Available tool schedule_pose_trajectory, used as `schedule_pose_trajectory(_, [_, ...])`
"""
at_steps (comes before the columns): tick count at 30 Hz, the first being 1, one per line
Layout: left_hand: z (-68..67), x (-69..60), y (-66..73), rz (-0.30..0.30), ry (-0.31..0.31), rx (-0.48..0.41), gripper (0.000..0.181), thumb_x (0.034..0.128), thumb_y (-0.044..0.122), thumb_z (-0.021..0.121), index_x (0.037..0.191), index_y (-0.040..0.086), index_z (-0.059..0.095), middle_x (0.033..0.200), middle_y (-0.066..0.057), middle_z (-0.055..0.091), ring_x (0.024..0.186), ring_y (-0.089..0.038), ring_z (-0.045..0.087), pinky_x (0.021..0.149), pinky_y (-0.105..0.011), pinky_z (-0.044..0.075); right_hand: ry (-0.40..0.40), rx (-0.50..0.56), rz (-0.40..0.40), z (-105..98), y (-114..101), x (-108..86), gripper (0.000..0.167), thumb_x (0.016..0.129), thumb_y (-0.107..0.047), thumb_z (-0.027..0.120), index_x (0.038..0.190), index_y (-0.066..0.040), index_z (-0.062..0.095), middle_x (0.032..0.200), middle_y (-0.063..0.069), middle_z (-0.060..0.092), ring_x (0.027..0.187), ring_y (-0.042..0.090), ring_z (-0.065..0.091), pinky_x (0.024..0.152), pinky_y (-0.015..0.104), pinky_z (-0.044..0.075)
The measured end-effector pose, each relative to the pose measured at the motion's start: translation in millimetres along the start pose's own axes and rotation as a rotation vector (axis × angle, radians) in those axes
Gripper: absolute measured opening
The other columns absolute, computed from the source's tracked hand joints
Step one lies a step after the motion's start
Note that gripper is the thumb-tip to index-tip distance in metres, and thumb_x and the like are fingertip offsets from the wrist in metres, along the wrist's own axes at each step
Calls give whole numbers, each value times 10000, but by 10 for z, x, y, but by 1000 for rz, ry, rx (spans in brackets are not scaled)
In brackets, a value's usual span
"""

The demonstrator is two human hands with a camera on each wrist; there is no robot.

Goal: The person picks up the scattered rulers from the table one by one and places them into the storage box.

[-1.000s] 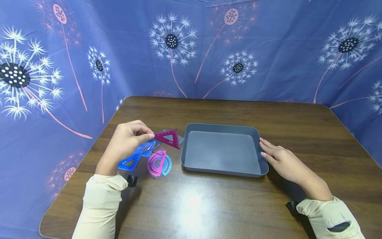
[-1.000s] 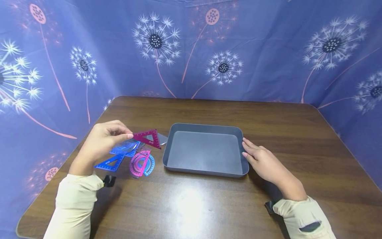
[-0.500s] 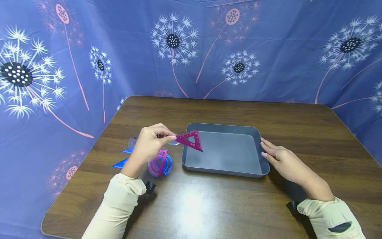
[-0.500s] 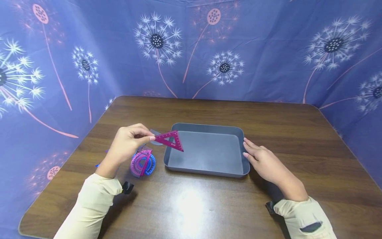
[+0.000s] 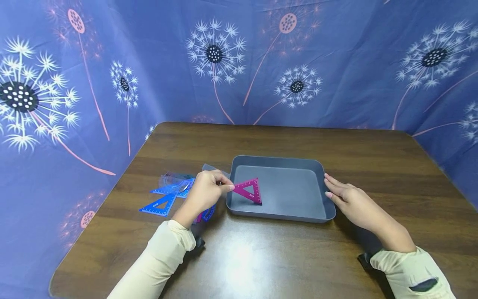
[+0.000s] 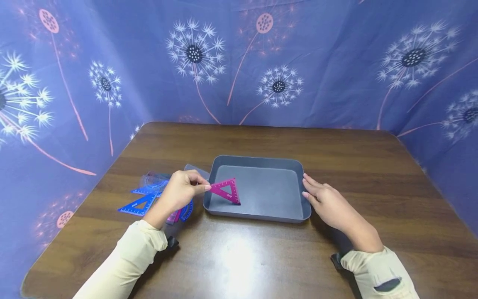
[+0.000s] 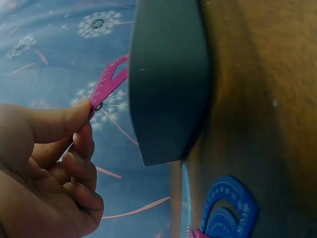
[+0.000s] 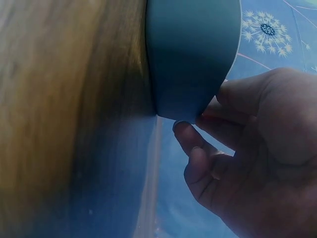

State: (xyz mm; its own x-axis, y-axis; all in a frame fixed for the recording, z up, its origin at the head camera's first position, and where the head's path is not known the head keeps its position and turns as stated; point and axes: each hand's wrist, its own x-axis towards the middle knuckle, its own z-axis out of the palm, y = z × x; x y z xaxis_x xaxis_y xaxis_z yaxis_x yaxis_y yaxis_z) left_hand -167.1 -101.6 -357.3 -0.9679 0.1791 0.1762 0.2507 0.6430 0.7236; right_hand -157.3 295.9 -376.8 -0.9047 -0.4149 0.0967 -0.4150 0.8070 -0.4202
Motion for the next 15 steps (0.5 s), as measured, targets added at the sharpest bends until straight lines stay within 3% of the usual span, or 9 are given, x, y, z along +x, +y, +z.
schedule_pose_trajectory(7, [87,-59,-48,-17,-52,30,110,836,121,795,737,140,751,659,82,605,614,-95,474,554,-273,415,15,-2,-19,76,-5,1,467,1039,-186,530,1403,100,468,1535,225,362,1344,477,402,1034,656,324])
schedule_pose_trajectory(15, [181,-24,-60,55,-115,83,151,832,113,792,708,151,715,643,93,583,609,-75,491,551,-244,421,31,-8,-15,29,2,-6,470,1046,-194,516,1408,99,459,1540,226,354,1350,474,396,1034,644,322])
